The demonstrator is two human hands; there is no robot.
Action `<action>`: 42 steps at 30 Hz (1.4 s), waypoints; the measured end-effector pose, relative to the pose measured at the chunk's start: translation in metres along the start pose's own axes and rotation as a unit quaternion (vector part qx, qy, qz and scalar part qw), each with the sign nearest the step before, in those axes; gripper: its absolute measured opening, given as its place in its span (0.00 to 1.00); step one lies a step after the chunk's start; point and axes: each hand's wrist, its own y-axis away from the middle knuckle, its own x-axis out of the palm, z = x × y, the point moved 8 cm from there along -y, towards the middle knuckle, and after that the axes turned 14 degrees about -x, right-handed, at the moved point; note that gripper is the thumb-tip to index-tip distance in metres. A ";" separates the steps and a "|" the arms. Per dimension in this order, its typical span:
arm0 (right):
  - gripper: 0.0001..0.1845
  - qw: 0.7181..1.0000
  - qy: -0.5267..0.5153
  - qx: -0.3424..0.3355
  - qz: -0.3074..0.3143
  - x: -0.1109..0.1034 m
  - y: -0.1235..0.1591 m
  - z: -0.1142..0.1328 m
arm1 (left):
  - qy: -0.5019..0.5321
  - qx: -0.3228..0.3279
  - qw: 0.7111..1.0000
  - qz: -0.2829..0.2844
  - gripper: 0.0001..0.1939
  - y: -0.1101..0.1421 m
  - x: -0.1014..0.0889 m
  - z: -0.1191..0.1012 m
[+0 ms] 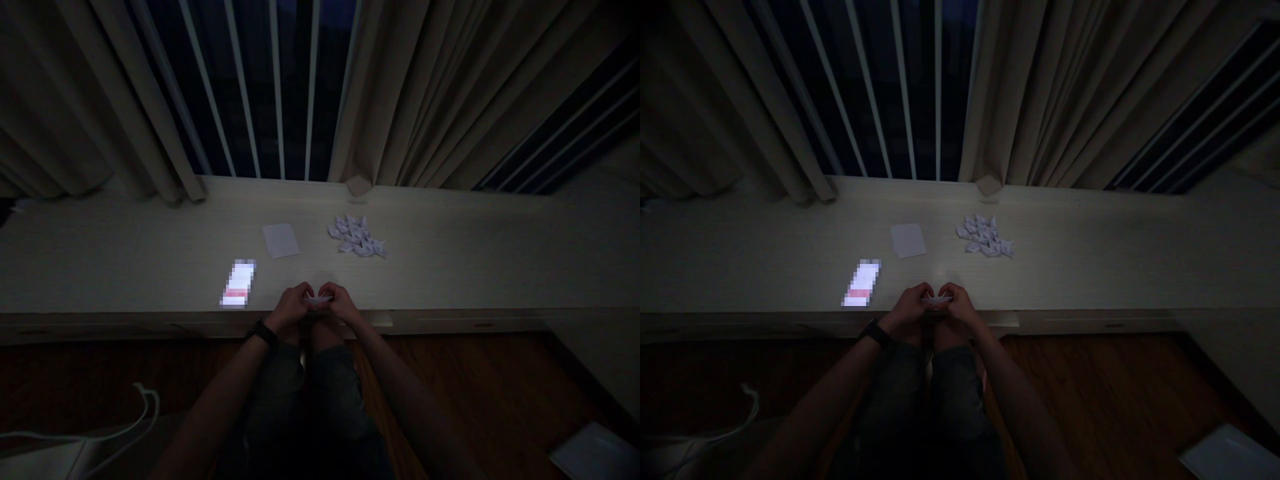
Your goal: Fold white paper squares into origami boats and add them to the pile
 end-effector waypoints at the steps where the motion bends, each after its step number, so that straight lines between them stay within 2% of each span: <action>1: 0.12 1.000 -0.006 0.003 -0.005 0.000 -0.001 -0.002 | 0.013 -0.003 1.000 0.000 0.12 0.000 0.000 0.000; 6: 0.17 0.998 -0.061 0.030 -0.010 0.002 -0.002 -0.008 | 0.130 -0.025 0.991 0.028 0.19 -0.001 -0.004 0.001; 9: 0.22 0.989 -0.129 0.066 0.012 0.008 0.000 -0.007 | 0.173 -0.022 0.983 0.062 0.19 -0.002 -0.003 -0.001; 12: 0.26 0.979 -0.180 0.087 0.026 0.012 0.001 -0.005 | 0.182 -0.020 0.981 0.056 0.18 -0.004 -0.004 0.000; 17: 0.25 0.976 -0.194 0.095 -0.027 0.002 0.001 -0.007 | 0.213 -0.024 0.976 0.041 0.18 -0.012 -0.007 0.008; 21: 0.23 0.986 -0.136 0.094 -0.023 0.000 0.001 -0.012 | 0.166 -0.063 0.984 0.015 0.20 -0.013 -0.008 0.017; 24: 0.17 0.998 -0.005 0.059 -0.035 -0.004 -0.002 -0.011 | 0.077 -0.087 0.993 -0.014 0.19 -0.011 -0.008 0.018; 27: 0.13 0.990 0.123 0.021 -0.059 -0.008 -0.005 -0.005 | 0.011 -0.104 0.991 -0.077 0.16 -0.008 -0.014 0.017; 29: 0.12 0.985 0.166 0.004 -0.057 -0.007 -0.005 -0.001 | -0.006 -0.115 0.990 -0.083 0.13 -0.008 -0.014 0.017; 33: 0.11 0.978 0.201 -0.003 -0.045 -0.004 -0.002 0.004 | -0.005 -0.114 0.992 -0.054 0.13 -0.008 -0.009 0.019; 38: 0.15 0.974 0.214 -0.011 -0.067 -0.003 -0.001 0.008 | 0.023 -0.105 0.991 -0.077 0.15 -0.007 -0.005 0.021; 42: 0.13 0.978 0.203 -0.041 -0.037 -0.002 -0.003 0.010 | 0.041 -0.086 0.992 -0.078 0.17 -0.006 -0.005 0.017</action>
